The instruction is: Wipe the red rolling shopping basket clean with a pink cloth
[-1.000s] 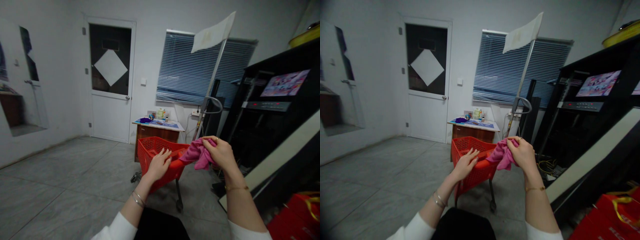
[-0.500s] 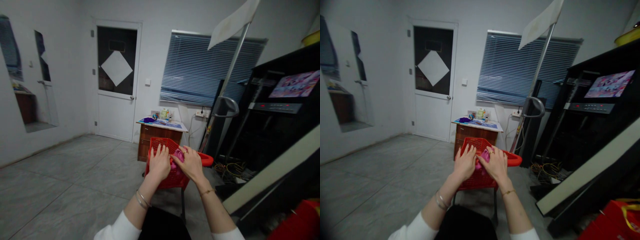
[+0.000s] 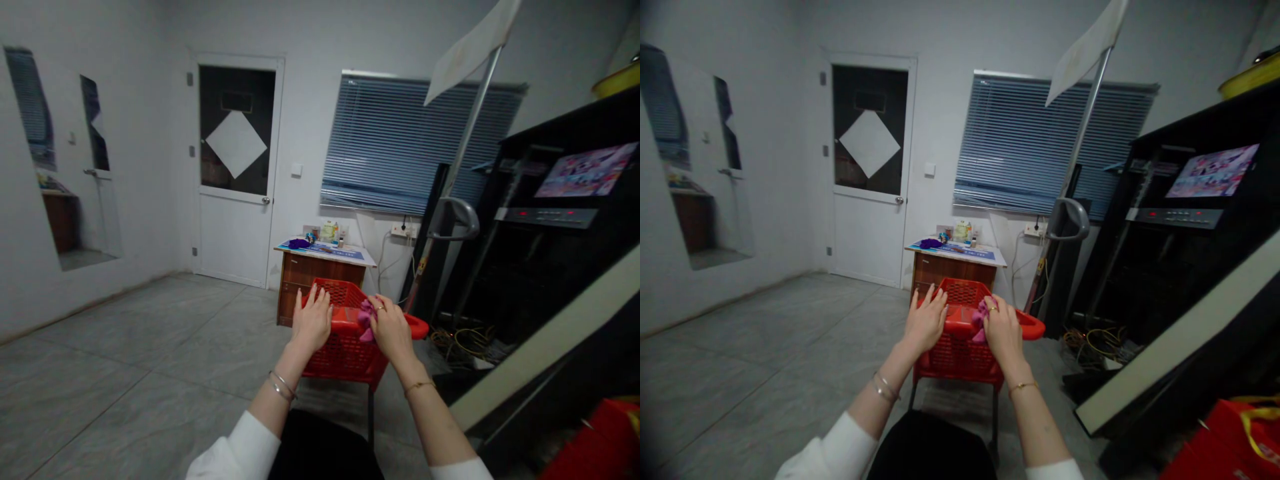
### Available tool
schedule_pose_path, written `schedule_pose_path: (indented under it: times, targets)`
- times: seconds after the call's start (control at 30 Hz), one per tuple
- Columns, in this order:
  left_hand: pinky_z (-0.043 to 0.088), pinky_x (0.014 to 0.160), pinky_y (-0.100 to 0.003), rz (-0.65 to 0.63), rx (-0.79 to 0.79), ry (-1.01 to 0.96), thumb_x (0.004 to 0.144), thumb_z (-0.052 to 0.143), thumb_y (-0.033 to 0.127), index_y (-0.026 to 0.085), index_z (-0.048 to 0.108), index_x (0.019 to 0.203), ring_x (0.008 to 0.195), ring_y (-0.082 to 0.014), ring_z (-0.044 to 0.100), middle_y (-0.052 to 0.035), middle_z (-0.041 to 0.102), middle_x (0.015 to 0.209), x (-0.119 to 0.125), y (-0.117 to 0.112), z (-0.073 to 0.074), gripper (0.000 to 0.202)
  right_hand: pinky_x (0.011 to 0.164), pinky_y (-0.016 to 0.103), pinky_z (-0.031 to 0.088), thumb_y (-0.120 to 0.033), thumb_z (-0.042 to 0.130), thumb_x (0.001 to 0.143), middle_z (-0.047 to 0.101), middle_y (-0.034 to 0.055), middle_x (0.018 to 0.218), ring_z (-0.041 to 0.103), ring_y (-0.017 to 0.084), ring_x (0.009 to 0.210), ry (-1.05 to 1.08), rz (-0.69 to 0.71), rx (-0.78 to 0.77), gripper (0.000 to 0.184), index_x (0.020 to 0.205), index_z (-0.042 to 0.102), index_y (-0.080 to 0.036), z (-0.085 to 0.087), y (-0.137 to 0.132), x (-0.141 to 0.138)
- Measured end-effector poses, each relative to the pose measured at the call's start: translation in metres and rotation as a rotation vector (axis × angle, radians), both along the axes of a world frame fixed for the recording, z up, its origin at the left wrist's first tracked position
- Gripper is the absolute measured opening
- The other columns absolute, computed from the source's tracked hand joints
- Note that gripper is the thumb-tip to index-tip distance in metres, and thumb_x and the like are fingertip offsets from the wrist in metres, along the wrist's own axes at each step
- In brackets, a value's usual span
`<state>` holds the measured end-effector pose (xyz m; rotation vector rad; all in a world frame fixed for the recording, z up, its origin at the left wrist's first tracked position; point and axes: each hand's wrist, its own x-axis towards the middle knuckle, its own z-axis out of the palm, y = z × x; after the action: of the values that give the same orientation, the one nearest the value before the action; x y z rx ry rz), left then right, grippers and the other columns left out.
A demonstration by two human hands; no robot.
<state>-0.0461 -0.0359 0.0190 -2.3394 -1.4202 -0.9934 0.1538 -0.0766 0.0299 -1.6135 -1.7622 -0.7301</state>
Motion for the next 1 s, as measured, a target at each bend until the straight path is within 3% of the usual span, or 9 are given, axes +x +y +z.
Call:
schedule_pose_path:
  times: [0.1,0.2,0.27,0.43,0.57,0.67,0.83,1.0]
  targets:
    - [0.016,0.121,-0.054,0.008,-0.016,-0.005,0.101,0.026,0.036,0.021,0.056,0.135,0.145,-0.0241,0.033,-0.0088,0.055,0.143,0.01,0.0,0.0,0.047,0.091,0.038,0.046,-0.029,0.046,0.095,0.061,0.0123,0.128,0.055,0.025,0.107,-0.028,-0.033,-0.001,0.036,0.125,0.063,-0.019,-0.001,0.0,-0.013]
    - [0.023,0.119,-0.051,0.001,-0.023,-0.006,0.101,0.027,0.031,0.02,0.057,0.133,0.144,-0.0232,0.035,-0.0088,0.056,0.142,0.013,0.002,-0.001,0.046,0.087,0.042,0.046,-0.056,0.051,0.091,0.06,0.016,0.128,0.053,0.03,0.11,0.006,-0.087,0.02,0.052,0.126,0.062,-0.018,-0.002,0.001,-0.033]
    - [0.024,0.118,-0.051,0.0,-0.02,-0.011,0.1,0.028,0.03,0.02,0.058,0.132,0.144,-0.0233,0.035,-0.0085,0.057,0.141,0.01,0.005,0.0,0.045,0.086,0.043,0.045,-0.061,0.052,0.088,0.06,0.0174,0.129,0.051,0.032,0.112,0.02,-0.111,0.038,0.059,0.126,0.062,-0.017,-0.003,0.003,-0.042]
    - [0.031,0.114,-0.047,0.04,-0.006,-0.039,0.101,0.027,0.031,0.02,0.063,0.128,0.141,-0.0237,0.039,-0.0086,0.06,0.138,0.001,0.017,0.0,0.045,0.087,0.04,0.045,-0.037,0.046,0.096,0.061,0.0141,0.128,0.053,0.028,0.111,0.004,-0.074,0.062,0.039,0.127,0.063,-0.021,-0.007,0.013,-0.048]
    - [0.036,0.11,-0.046,0.056,-0.002,-0.041,0.101,0.028,0.031,0.019,0.066,0.123,0.137,-0.0254,0.045,-0.009,0.061,0.136,0.0,0.03,0.001,0.045,0.087,0.038,0.046,-0.028,0.041,0.097,0.062,0.0125,0.128,0.054,0.025,0.108,-0.017,-0.039,0.052,0.038,0.129,0.061,-0.021,-0.006,0.026,-0.046]
    - [0.037,0.109,-0.045,0.056,0.011,-0.043,0.1,0.031,0.03,0.02,0.067,0.122,0.135,-0.026,0.047,-0.0075,0.063,0.134,0.001,0.04,0.001,0.043,0.088,0.036,0.045,-0.03,0.039,0.098,0.061,0.0142,0.129,0.055,0.024,0.107,0.007,-0.04,0.056,0.043,0.136,0.055,-0.017,-0.004,0.036,-0.045]
    - [0.039,0.107,-0.048,0.07,0.022,-0.029,0.099,0.033,0.028,0.023,0.068,0.121,0.133,-0.0277,0.05,-0.0075,0.064,0.133,0.003,0.054,-0.001,0.042,0.094,0.044,0.042,-0.058,0.048,0.092,0.057,0.0201,0.133,0.051,0.031,0.115,0.059,-0.078,0.038,0.063,0.135,0.054,-0.012,-0.005,0.046,-0.052]
    - [0.04,0.106,-0.048,0.072,0.045,-0.036,0.098,0.036,0.027,0.022,0.07,0.117,0.132,-0.0287,0.05,-0.0079,0.064,0.132,0.001,0.061,-0.001,0.04,0.097,0.049,0.039,-0.048,0.048,0.093,0.053,0.02,0.138,0.048,0.033,0.12,0.07,-0.095,0.076,0.054,0.136,0.053,-0.015,-0.009,0.052,-0.049]
